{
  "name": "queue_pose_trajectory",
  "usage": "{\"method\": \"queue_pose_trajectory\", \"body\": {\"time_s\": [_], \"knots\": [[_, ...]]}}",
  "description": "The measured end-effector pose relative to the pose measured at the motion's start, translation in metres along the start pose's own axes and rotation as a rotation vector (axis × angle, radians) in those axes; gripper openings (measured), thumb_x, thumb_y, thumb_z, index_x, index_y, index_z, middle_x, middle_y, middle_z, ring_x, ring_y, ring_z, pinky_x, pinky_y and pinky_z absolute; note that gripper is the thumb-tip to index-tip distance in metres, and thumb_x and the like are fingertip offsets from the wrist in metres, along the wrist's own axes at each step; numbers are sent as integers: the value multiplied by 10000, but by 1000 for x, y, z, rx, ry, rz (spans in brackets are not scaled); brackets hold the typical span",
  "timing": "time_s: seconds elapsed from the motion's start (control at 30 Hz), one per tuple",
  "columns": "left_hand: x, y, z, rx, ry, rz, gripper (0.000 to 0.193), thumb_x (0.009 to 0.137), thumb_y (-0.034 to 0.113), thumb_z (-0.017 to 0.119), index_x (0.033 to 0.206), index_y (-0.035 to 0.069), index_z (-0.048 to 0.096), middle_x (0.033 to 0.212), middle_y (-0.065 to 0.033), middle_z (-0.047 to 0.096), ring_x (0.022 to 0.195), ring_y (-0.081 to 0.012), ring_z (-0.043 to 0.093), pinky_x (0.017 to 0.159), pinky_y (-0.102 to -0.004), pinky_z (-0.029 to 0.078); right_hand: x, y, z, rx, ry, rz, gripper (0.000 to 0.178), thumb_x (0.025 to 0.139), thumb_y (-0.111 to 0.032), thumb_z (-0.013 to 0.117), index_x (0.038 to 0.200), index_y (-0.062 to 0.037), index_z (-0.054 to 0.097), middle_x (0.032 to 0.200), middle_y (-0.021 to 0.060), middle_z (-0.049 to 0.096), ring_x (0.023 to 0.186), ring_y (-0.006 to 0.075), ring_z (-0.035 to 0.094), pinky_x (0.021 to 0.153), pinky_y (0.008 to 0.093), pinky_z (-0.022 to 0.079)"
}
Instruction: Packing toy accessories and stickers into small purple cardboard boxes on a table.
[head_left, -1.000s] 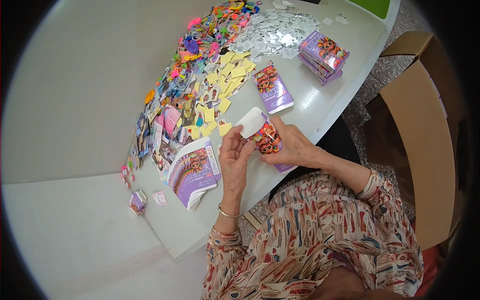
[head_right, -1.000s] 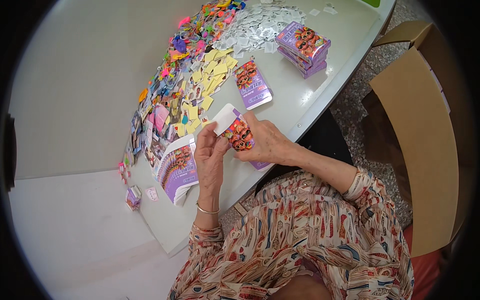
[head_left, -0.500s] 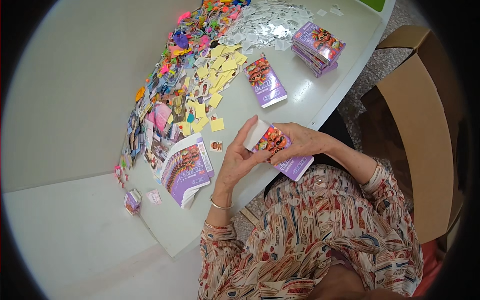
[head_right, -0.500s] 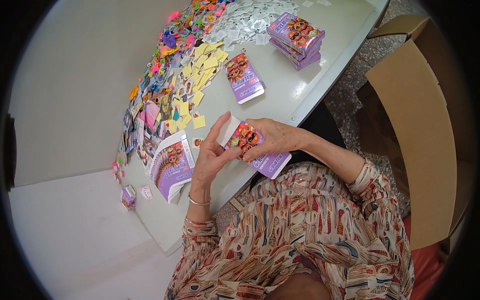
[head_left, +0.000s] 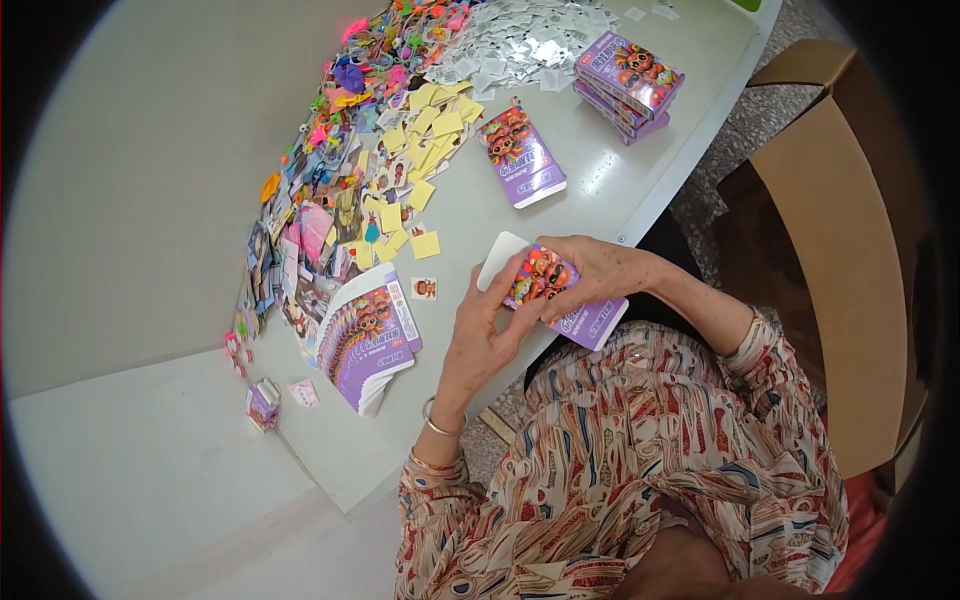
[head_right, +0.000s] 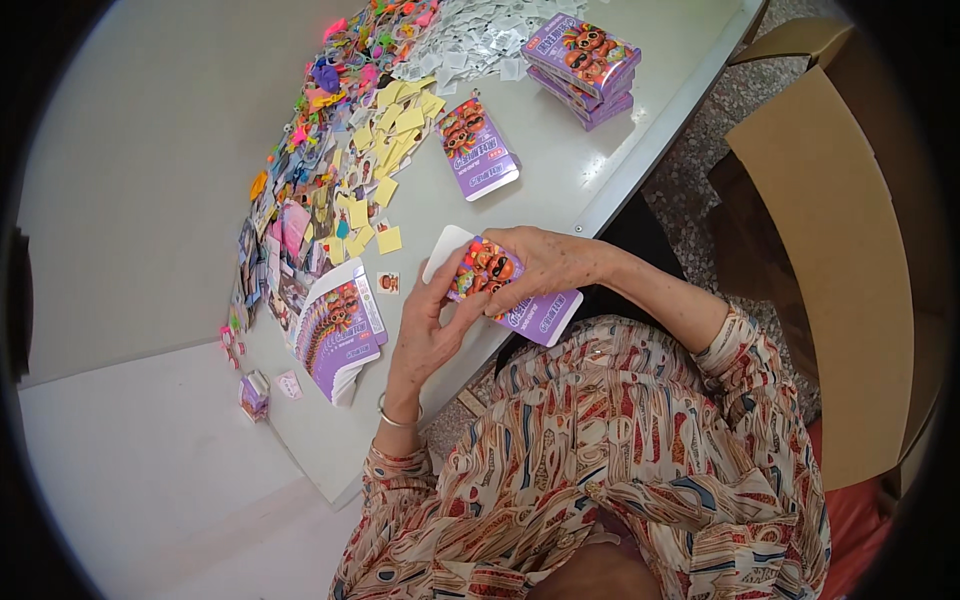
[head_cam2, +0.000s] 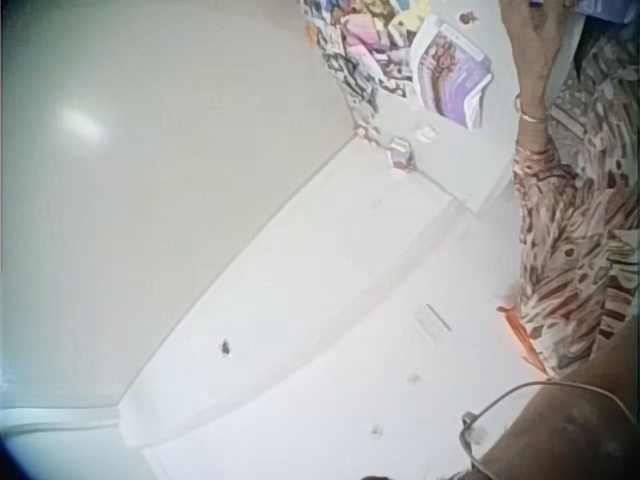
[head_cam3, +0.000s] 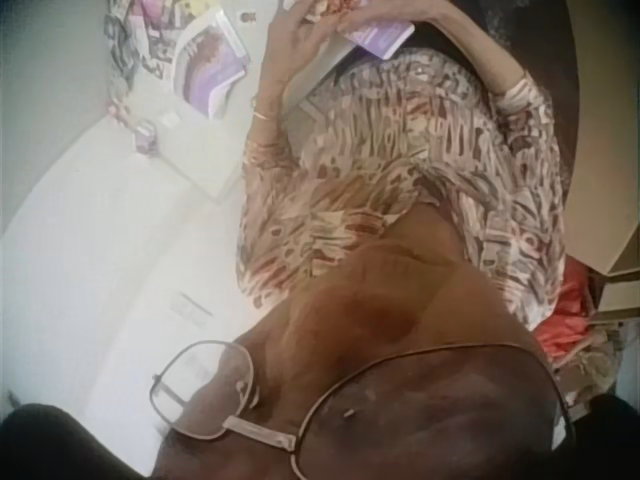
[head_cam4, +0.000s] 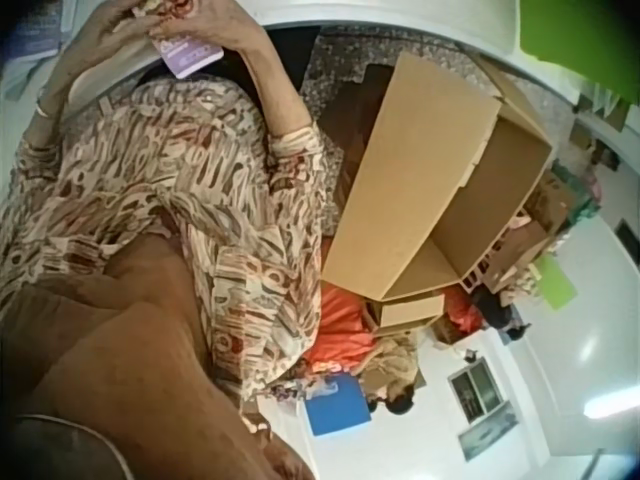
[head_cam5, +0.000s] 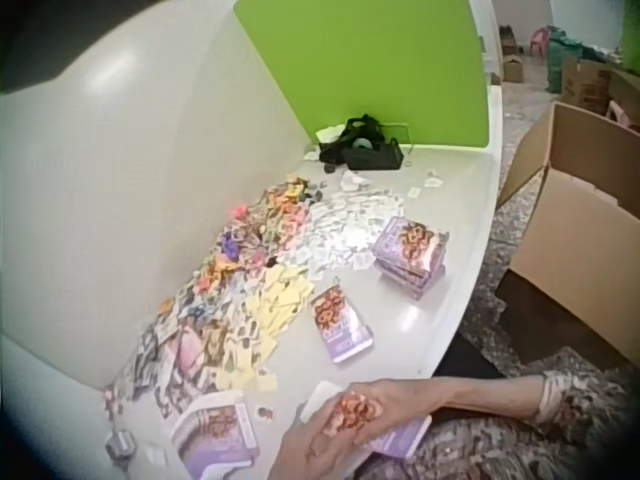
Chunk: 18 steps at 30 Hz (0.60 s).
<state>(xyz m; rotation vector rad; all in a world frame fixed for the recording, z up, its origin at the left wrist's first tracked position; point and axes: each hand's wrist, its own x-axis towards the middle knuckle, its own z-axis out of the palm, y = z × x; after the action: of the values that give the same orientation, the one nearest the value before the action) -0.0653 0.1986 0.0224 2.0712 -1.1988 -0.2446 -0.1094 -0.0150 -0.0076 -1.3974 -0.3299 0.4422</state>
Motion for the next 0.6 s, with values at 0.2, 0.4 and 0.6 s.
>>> {"method": "queue_pose_trajectory", "body": {"time_s": [0.2, 0.4, 0.6], "knots": [[-1, 38, 13, -144, 274, -323, 389, 929, 99, 586, 1297, -16, 532, 1153, -188, 636, 1023, -286, 630, 894, -338, 488, 3, -4, -2, -9, 75, 77, 441, 750, -191, 805, 1065, -31, 543, 939, 43, 642, 845, 100, 584, 760, 268, 492], [5, 22, -7, -903, 300, -669, 282, 919, 105, 626, 1162, -36, 639, 1061, -81, 680, 923, -112, 633, 833, -248, 511, 1, -1, 0, -146, 87, 16, 482, 725, -226, 823, 1061, -27, 541, 908, 58, 639, 827, 117, 598, 752, 277, 498], [3, 18, -7, -937, 296, -739, 248, 895, 77, 650, 1119, -28, 665, 988, -65, 692, 854, -95, 633, 778, -237, 522, 0, 1, 1, -220, 56, 6, 533, 709, -252, 830, 1077, -17, 525, 892, 75, 647, 814, 139, 621, 733, 296, 510]]}}
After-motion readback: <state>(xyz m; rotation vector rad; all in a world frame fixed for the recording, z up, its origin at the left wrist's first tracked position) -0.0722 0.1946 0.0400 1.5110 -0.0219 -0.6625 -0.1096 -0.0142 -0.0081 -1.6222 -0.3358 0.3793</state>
